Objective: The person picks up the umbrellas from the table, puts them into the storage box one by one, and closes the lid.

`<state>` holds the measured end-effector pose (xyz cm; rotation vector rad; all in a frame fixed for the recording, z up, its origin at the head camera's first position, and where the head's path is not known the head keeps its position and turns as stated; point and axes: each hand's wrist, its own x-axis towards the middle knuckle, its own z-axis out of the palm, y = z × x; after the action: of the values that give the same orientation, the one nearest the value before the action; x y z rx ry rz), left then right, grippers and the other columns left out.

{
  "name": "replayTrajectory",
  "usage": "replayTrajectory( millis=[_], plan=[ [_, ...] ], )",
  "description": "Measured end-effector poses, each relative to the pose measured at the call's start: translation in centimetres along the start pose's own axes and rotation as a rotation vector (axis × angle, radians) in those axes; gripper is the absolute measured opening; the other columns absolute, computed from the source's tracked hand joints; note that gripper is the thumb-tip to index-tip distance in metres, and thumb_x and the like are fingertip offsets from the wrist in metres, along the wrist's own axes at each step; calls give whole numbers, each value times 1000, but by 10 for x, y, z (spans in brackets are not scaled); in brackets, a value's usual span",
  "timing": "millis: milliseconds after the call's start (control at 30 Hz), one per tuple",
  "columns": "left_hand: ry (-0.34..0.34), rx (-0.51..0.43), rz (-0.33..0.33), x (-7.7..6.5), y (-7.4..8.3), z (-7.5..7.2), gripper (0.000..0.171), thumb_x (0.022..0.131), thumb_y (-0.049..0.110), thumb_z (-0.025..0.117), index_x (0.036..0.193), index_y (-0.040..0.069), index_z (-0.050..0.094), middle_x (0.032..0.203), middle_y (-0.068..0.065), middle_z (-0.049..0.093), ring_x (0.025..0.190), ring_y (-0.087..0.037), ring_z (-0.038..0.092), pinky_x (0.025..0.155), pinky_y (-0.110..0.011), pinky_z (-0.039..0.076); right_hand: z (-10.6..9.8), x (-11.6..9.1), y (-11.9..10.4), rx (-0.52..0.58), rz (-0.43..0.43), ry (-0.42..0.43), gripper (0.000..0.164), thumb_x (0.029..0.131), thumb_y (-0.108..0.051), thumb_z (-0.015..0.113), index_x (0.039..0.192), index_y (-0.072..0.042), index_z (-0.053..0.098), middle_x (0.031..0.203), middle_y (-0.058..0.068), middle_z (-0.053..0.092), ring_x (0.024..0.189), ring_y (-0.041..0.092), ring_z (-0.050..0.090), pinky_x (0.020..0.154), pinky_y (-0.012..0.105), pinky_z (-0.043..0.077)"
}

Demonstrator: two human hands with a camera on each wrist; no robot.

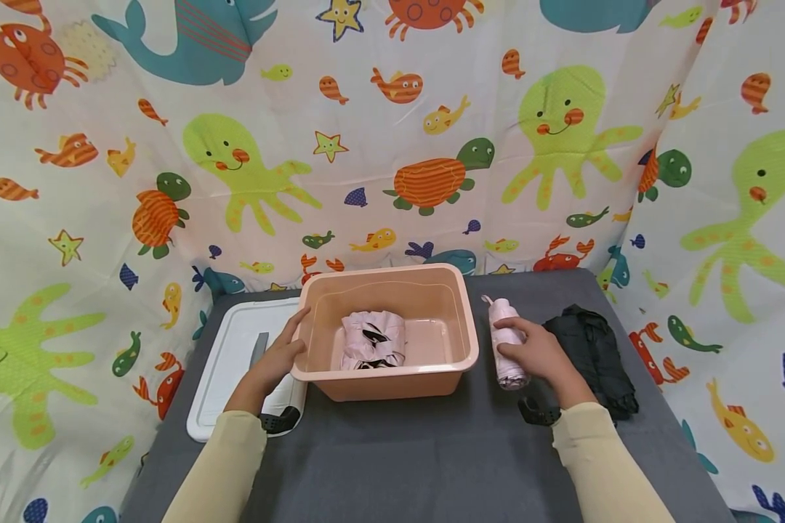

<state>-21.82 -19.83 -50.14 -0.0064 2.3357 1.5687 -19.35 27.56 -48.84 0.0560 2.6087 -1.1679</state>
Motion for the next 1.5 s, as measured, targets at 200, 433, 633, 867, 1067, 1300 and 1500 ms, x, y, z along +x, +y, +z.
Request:
replayTrajectory(
  millis=[200,433,633,867,1067,1300,1500],
  plan=[
    [-13,-16,-24,-2,4,-2,70,93,11,38,152,41,17,160,-7,16,133,-36,39,97,-44,42,-6,-2,-9,87,-4,-1,56,91,-32,64,141,-13,47,141,30,40,104,40,55,75,40,57],
    [-50,-31,-31,-15,28,-3,71,93,5,36,156,29,14,161,-12,13,134,-40,37,91,-38,47,-17,-4,-17,102,-12,14,59,91,-35,64,143,-14,45,144,29,36,109,43,52,80,45,57],
    [-43,-14,-26,-19,35,-2,70,93,6,36,156,28,14,161,-12,12,135,-39,36,91,-37,47,-23,-4,-30,120,-46,28,58,90,-34,65,141,-15,46,144,29,37,107,42,55,77,43,58],
    [-42,-26,-21,-19,34,-3,70,93,6,36,156,29,14,162,-11,11,137,-38,33,99,-45,42,-29,-8,-47,136,-74,35,59,90,-35,65,142,-17,45,146,27,36,107,42,55,78,44,58],
    [-39,-18,-25,-19,35,-2,69,94,8,37,155,30,15,162,-10,12,138,-35,32,104,-50,38,-33,-9,-63,129,-126,45,55,90,-31,65,140,-17,47,144,25,39,103,40,57,76,42,58],
    [-44,-24,-16,-17,31,-2,68,95,8,37,155,31,14,163,-9,10,142,-34,26,110,-56,30,-32,-10,-81,134,-184,23,53,90,-27,66,138,-14,49,141,26,41,100,40,58,74,43,59],
    [-47,-20,-20,-19,32,-3,69,94,8,36,155,31,14,163,-9,10,140,-35,29,105,-52,37,-27,-3,-94,150,-198,-11,50,89,-24,67,136,-15,52,138,24,44,100,40,58,71,42,59]
  ],
)
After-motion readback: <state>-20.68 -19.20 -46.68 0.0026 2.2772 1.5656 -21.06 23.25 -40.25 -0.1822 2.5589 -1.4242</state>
